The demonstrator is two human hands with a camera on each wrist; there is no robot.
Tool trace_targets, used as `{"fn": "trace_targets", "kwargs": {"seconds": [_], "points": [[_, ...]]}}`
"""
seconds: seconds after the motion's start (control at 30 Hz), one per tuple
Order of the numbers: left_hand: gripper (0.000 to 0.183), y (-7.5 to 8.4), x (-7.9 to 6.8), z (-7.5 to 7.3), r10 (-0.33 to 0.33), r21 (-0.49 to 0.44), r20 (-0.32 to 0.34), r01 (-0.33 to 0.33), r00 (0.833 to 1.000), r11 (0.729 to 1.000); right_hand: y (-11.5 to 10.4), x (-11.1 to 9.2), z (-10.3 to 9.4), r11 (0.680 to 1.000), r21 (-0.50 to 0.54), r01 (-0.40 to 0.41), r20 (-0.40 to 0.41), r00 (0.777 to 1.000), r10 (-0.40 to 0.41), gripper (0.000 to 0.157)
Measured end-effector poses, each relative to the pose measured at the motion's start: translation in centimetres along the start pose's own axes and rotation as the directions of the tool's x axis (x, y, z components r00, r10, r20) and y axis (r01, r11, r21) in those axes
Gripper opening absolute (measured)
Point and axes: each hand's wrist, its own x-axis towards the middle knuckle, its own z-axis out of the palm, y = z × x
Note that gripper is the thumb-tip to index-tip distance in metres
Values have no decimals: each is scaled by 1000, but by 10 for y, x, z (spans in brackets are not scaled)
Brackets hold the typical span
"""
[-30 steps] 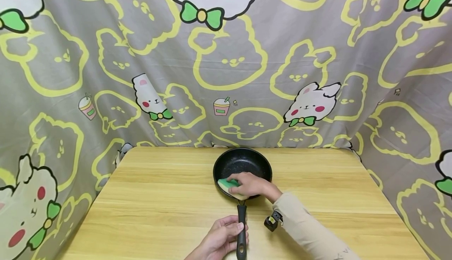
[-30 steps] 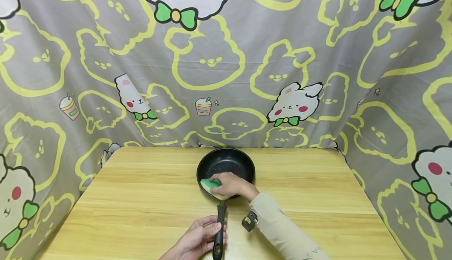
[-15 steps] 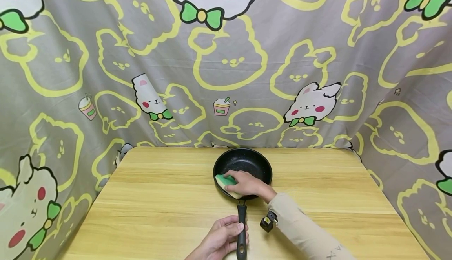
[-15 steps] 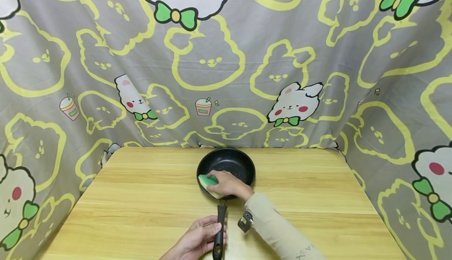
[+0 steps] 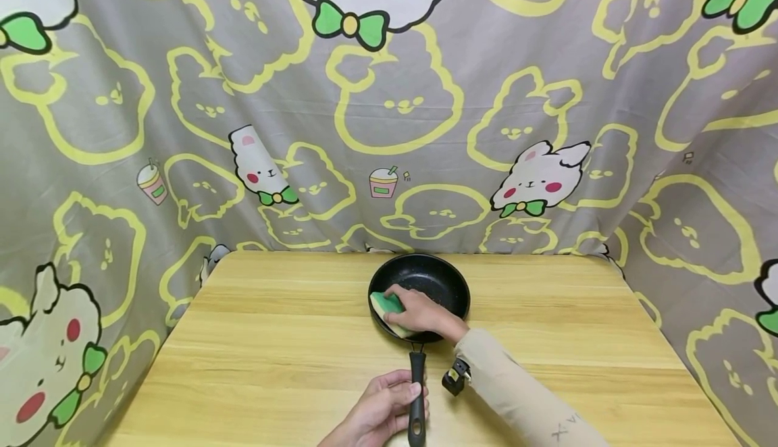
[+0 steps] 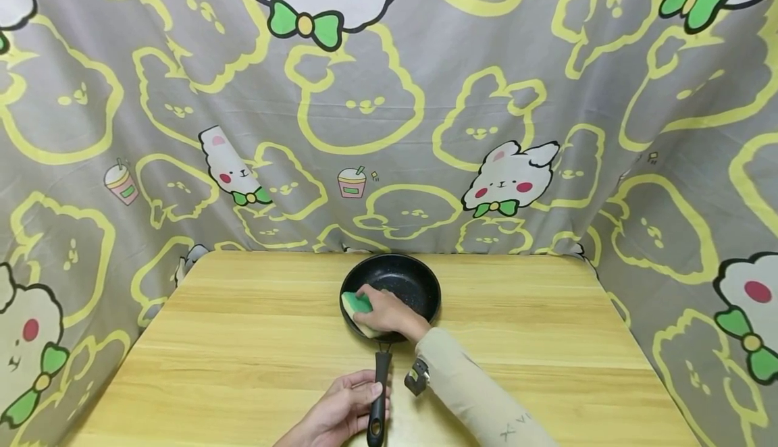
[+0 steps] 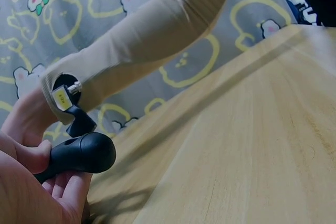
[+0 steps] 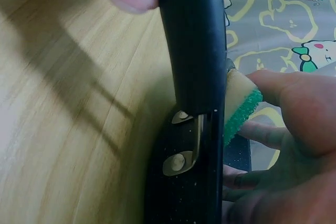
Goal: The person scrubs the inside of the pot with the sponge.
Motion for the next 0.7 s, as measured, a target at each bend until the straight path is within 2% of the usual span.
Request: {"fn": "trace_targets", "kwargs": {"seconds": [0.5,0.7], "points": [[26,-1,1,0,0,-10,-6,0,1000,1000,-3,9,1,999,15,-51,-25,998,52,46],[28,-2,1,0,-7,-6,-22,7,1000,1000,-2,13,4,995,12,-97,-25,995,97,49]]}}
